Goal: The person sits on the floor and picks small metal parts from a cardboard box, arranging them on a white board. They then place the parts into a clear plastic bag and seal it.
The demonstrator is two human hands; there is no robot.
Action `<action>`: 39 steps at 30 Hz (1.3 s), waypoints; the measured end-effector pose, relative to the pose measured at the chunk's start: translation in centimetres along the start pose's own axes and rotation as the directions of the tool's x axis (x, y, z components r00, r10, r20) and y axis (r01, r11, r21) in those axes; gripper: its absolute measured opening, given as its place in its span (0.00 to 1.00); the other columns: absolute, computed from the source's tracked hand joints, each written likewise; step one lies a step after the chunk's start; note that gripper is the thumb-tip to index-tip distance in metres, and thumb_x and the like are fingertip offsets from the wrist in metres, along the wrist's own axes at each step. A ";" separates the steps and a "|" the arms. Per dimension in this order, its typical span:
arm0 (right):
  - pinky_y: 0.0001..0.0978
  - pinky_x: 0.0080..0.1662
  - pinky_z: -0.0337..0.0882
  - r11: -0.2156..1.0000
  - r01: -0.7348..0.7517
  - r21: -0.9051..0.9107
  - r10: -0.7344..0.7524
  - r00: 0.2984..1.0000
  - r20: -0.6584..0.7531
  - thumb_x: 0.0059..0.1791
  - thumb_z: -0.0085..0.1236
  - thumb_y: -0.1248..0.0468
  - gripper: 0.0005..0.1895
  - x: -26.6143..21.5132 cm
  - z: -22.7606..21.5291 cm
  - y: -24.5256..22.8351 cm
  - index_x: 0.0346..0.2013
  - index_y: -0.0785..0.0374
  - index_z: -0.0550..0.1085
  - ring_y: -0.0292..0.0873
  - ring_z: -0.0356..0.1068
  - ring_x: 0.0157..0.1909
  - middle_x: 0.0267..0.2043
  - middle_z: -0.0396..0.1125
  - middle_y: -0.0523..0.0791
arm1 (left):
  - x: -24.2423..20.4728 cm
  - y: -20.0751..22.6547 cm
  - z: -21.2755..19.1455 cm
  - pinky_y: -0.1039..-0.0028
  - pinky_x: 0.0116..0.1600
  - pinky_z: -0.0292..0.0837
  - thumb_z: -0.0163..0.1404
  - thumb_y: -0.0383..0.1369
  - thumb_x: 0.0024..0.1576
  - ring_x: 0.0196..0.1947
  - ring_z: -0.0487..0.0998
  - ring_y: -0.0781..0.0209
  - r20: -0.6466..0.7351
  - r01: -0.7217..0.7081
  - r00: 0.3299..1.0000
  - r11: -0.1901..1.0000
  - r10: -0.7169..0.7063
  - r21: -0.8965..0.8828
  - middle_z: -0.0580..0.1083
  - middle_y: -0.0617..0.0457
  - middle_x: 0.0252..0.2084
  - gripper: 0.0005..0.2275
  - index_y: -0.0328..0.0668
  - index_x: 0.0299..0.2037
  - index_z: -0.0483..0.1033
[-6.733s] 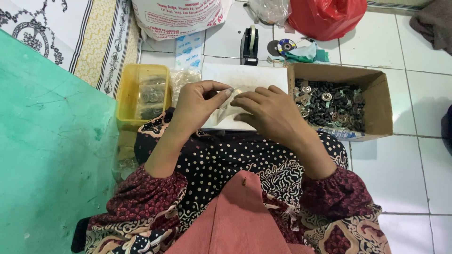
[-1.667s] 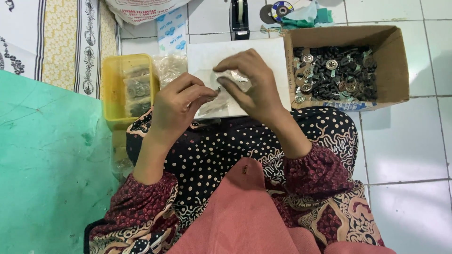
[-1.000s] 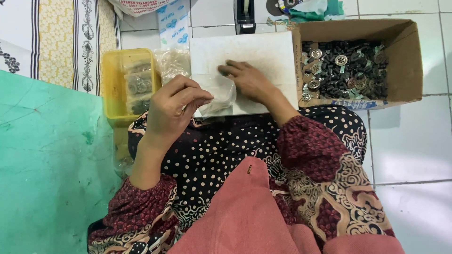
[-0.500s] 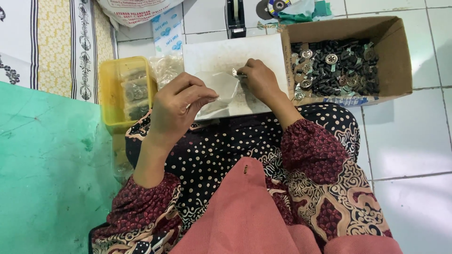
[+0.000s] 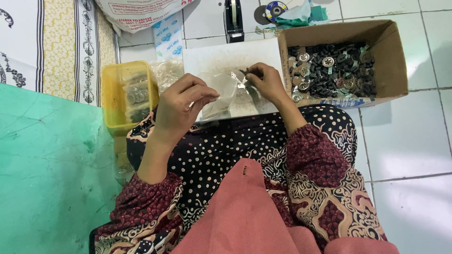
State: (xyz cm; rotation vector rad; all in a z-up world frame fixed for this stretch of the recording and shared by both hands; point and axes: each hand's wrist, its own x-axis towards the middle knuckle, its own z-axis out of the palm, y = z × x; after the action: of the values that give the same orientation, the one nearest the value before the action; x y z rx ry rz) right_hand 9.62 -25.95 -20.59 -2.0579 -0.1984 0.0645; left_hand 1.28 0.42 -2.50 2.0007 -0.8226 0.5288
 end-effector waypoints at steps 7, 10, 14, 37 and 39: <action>0.26 0.47 0.77 0.915 -0.035 0.402 0.068 0.995 -0.068 0.54 0.56 0.68 0.04 -1.5 -4.1 -12.6 0.44 0.62 0.71 0.39 0.74 0.42 0.40 0.72 0.46 | 0.1 0.1 -0.4 0.75 0.39 0.79 0.62 0.16 0.57 0.33 0.77 0.58 0.111 -0.019 0.994 0.999 0.014 0.044 0.73 0.47 0.37 0.07 0.34 0.42 0.81; 0.26 0.49 0.79 0.862 0.129 0.489 -0.113 0.992 -0.064 0.55 0.56 0.73 0.05 -3.4 -4.7 -17.7 0.42 0.63 0.70 0.40 0.73 0.43 0.41 0.70 0.47 | 0.3 0.4 -0.3 0.76 0.36 0.76 0.62 0.17 0.58 0.31 0.76 0.60 0.106 -0.028 0.994 0.998 0.022 0.061 0.73 0.48 0.36 0.06 0.35 0.41 0.81; 0.28 0.49 0.67 0.897 0.358 0.260 -0.336 0.933 -0.127 0.53 0.64 0.66 0.05 -3.9 -3.2 -19.0 0.41 0.57 0.75 0.37 0.68 0.46 0.42 0.72 0.41 | 0.3 0.1 0.2 0.73 0.33 0.74 0.60 0.19 0.59 0.28 0.76 0.57 0.048 -0.029 0.999 0.997 0.026 0.069 0.73 0.51 0.34 0.05 0.39 0.39 0.82; 0.40 0.46 0.70 0.965 0.263 -0.017 -0.262 0.950 -0.170 0.55 0.60 0.70 0.04 -1.3 -1.4 -10.8 0.44 0.66 0.78 0.48 0.71 0.42 0.42 0.69 0.50 | -0.5 -0.5 0.0 0.74 0.30 0.73 0.60 0.21 0.59 0.24 0.76 0.55 -0.047 0.009 0.999 0.999 -0.006 0.052 0.71 0.55 0.30 0.05 0.44 0.36 0.83; 0.42 0.41 0.74 0.904 0.141 -0.404 -0.186 0.980 -0.074 0.50 0.65 0.66 0.12 -0.5 -0.1 -6.3 0.47 0.66 0.78 0.50 0.72 0.40 0.41 0.68 0.51 | -0.7 -0.7 0.1 0.75 0.30 0.73 0.61 0.22 0.59 0.24 0.76 0.55 -0.044 0.020 0.999 0.998 -0.017 0.062 0.72 0.56 0.30 0.05 0.45 0.36 0.83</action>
State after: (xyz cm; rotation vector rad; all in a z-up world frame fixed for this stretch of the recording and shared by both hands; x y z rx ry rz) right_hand 8.40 -23.16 -15.03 -2.4336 -0.3376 -0.2105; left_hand 1.31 0.87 -3.42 2.0450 -0.7686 0.5915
